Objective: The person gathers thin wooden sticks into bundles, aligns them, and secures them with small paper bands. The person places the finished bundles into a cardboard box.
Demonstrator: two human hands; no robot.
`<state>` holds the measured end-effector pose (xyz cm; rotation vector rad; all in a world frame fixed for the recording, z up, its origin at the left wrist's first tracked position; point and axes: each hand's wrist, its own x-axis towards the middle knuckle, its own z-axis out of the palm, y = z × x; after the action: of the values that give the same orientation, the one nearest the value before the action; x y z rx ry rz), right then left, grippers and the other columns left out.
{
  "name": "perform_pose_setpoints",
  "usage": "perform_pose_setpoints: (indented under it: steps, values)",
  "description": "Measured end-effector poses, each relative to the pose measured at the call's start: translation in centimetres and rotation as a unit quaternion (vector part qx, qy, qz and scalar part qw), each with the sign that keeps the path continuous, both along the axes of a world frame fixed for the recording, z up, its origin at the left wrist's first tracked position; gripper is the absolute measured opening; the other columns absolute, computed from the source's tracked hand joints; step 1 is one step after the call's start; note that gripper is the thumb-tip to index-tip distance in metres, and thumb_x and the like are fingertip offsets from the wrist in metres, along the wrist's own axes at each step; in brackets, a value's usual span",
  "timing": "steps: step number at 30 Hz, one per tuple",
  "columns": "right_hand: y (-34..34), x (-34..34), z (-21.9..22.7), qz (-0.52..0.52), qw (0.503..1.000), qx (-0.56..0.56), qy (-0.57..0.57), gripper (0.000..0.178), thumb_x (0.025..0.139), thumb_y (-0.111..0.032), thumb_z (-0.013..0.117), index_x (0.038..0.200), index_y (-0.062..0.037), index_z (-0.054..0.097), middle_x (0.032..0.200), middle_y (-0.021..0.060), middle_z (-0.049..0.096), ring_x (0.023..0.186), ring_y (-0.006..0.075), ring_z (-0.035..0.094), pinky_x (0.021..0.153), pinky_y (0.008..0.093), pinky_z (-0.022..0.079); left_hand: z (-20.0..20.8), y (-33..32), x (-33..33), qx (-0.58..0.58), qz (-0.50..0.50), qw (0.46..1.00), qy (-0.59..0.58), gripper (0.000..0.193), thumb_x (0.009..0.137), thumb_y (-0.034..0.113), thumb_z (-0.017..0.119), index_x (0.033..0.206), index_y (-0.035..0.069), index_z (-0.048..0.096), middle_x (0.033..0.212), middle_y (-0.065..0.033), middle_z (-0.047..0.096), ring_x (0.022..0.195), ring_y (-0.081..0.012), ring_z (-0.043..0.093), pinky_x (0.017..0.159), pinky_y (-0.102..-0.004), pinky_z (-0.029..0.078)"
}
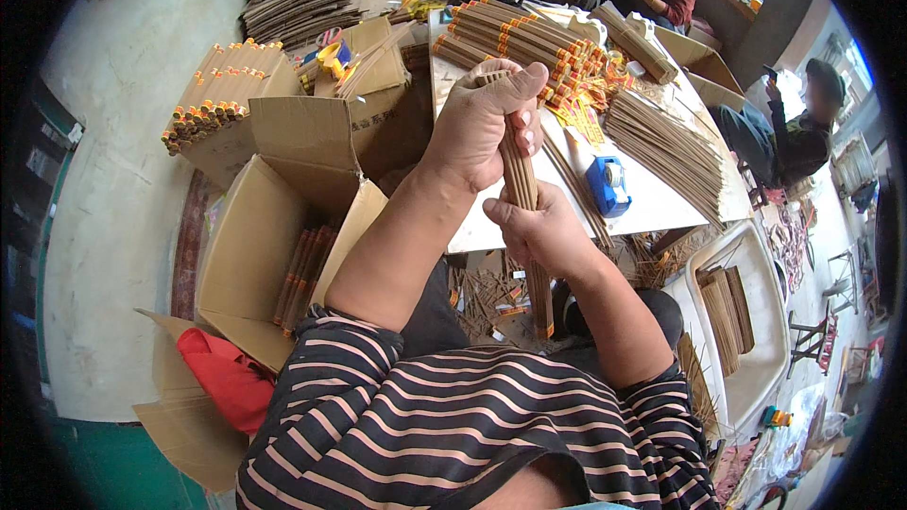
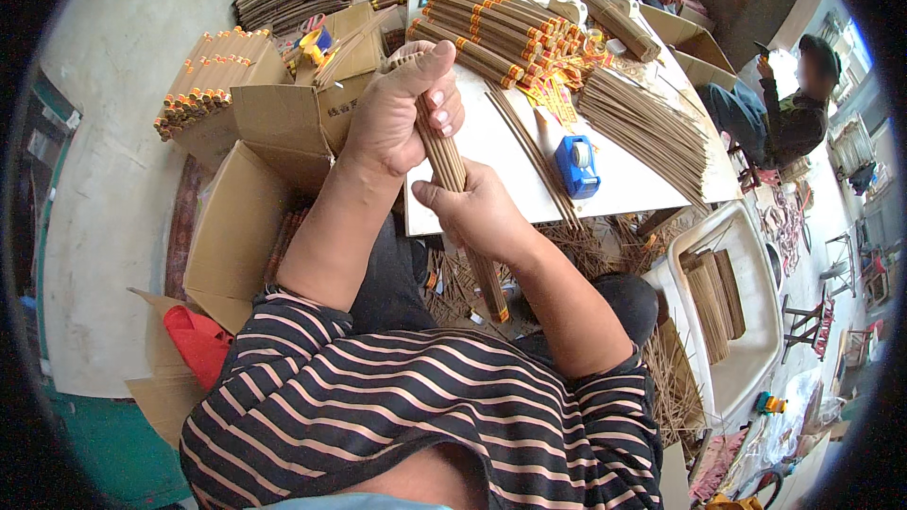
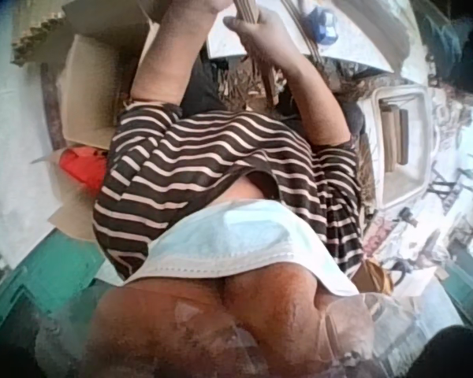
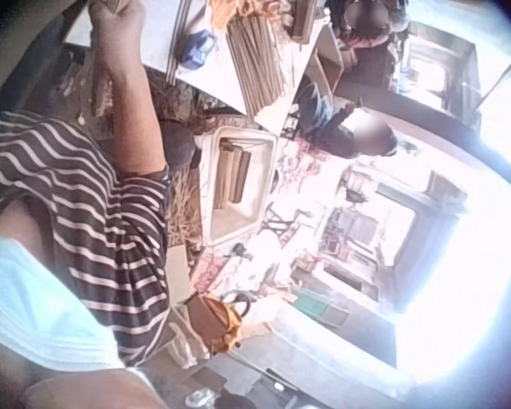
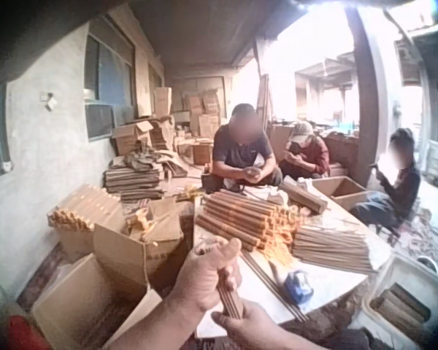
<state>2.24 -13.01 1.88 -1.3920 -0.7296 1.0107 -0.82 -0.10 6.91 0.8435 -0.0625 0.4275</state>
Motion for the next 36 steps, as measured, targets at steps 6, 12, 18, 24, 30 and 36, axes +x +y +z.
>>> perform_pose_setpoints:
  steps: [6,12,18,24,30,36]
  values:
    - [0.1,-0.3,0.1,-0.06,0.992,-0.056,-0.093,0.021,0.082,-0.021,0.063,0.08,-0.0021,0.053,0.061,0.0012,0.051,0.052,0.0083,0.047,0.047,0.0247,0.04,0.1,-0.9,0.1,0.002,0.079,0.997,0.023,0.024,0.08,0.014,0.068,0.077,0.009,0.044,0.051,-0.0008,0.043,0.038,-0.0103,0.044,0.035,-0.0243,0.037]
    - [0.0,0.1,-0.5,0.016,0.999,0.011,-0.032,0.023,0.083,-0.021,0.063,0.084,-0.0017,0.051,0.062,0.0019,0.051,0.048,0.0084,0.047,0.042,0.0238,0.038,0.1,-0.5,-0.2,-0.006,-0.04,0.999,-0.02,0.023,0.08,0.013,0.067,0.078,0.009,0.045,0.052,-0.0007,0.044,0.039,-0.0098,0.045,0.035,-0.0237,0.037]
    - [0.4,-0.2,-1.2,-0.106,0.982,-0.013,-0.157,0.026,0.081,-0.019,0.062,0.092,0.0021,0.052,0.068,0.0071,0.057,0.058,0.012,0.053,0.054,0.0276,0.046,-0.2,-1.3,0.6,0.06,0.102,0.993,0.025,0.024,0.079,0.012,0.068,0.087,0.007,0.046,0.058,-0.0021,0.049,0.042,-0.0108,0.048,0.038,-0.0225,0.04]
    - [0.2,-0.3,-1.2,-0.115,0.973,-0.013,-0.198,0.028,0.079,-0.014,0.061,0.098,0.0038,0.051,0.078,0.0158,0.062,0.074,0.0201,0.061,0.069,0.0317,0.048,-1.7,-3.7,-0.5,0.071,0.149,0.985,0.053,0.019,0.08,0.01,0.066,0.086,0.006,0.048,0.061,-0.0034,0.051,0.046,-0.012,0.051,0.043,-0.0247,0.043]
    - [0.1,-0.1,-2.8,-0.137,0.959,0.076,-0.237,0.032,0.077,-0.011,0.063,0.104,0.0013,0.05,0.084,0.0179,0.063,0.082,0.0241,0.063,0.073,0.0327,0.048,-1.0,-4.4,-1.2,0.082,0.112,0.989,0.05,0.02,0.08,0.012,0.067,0.077,0.008,0.048,0.055,-0.0016,0.049,0.045,-0.0109,0.047,0.042,-0.0241,0.039]
    - [0.2,0.3,-2.0,-0.112,0.924,0.19,-0.313,0.025,0.078,-0.002,0.063,0.102,-0.001,0.054,0.095,0.0056,0.059,0.086,0.0139,0.057,0.076,0.0265,0.045,1.4,-5.0,-3.1,0.275,0.136,0.952,-0.009,0.028,0.081,0.025,0.068,0.067,0.006,0.053,0.058,0.0015,0.049,0.05,-0.0058,0.046,0.047,-0.0211,0.037]
